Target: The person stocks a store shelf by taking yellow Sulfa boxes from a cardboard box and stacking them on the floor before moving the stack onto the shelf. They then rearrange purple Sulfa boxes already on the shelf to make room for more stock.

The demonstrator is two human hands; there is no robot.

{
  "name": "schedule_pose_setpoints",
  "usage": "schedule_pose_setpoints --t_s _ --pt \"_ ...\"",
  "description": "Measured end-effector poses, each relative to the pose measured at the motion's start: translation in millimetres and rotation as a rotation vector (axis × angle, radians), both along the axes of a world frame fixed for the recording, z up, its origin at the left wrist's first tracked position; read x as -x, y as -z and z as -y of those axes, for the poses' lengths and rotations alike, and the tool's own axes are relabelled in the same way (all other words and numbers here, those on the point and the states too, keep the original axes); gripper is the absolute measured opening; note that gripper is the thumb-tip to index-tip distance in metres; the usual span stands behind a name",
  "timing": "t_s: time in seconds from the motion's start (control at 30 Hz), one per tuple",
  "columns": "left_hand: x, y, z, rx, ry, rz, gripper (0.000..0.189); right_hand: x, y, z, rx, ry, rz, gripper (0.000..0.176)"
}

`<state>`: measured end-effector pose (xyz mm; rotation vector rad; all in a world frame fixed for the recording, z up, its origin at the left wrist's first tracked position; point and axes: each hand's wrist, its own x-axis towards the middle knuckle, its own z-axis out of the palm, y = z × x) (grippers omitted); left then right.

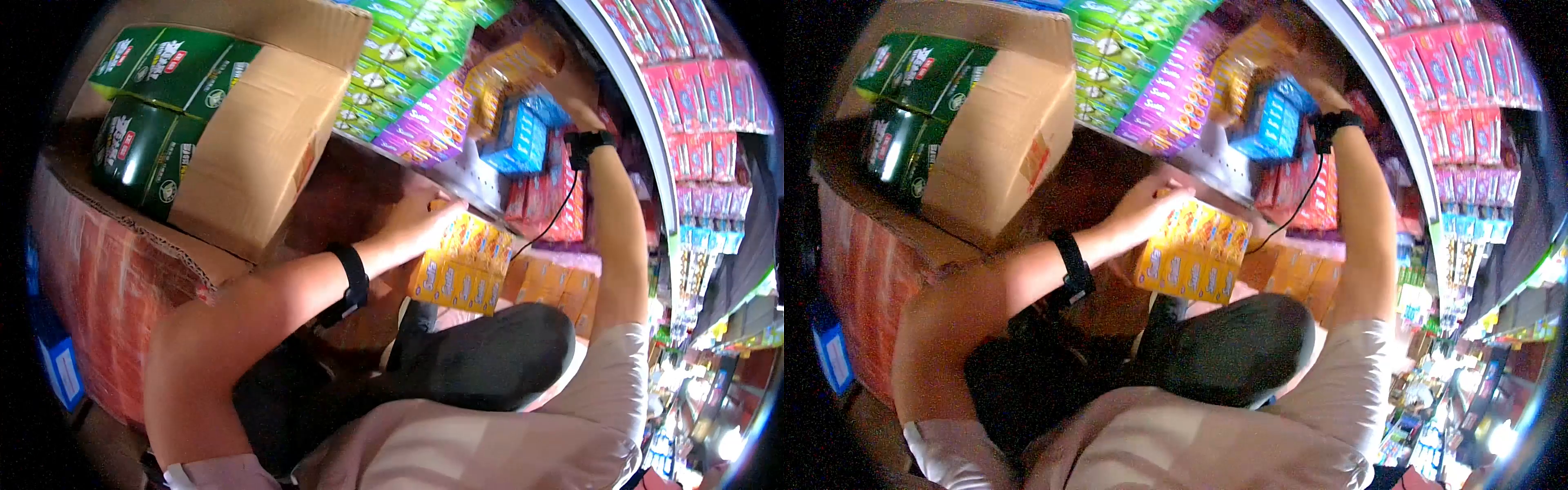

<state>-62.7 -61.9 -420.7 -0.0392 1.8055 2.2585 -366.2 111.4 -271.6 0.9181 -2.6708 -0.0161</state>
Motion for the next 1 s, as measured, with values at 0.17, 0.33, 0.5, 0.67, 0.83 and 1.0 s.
schedule_pose_setpoints --t_s 0.17,0.33,0.5,0.67,0.83,1.0 --pt "2.0 -1.0 2.0 -0.117 0.014 0.196 0.047 -108.1 -44.0 21.5 -0.087 0.110 0.092 0.075" --pt "-0.4 2.4 -1.1 -0.154 -0.101 0.182 0.075 -172.5 -46.8 -11.0 0.261 0.125 0.546 0.075" --pt "-1.9 -0.7 -6.1 -0.417 -0.232 0.076 0.076 -233.8 -66.6 -23.8 0.929 0.448 1.321 0.049" --pt "-6.9 -13.2 -11.2 -0.397 -0.294 -0.194 0.057 -272.3 -53.2 -44.4 0.143 0.110 1.346 0.066" --pt "-14.5 -21.0 -7.2 -0.344 -0.189 -0.186 0.046 -252.8 -39.6 -57.7 -0.045 0.310 1.604 0.074" --pt "-15.8 -19.2 -10.0 -0.381 -0.217 -0.168 0.039 -258.2 -27.8 -50.4 0.396 0.438 1.680 0.071"
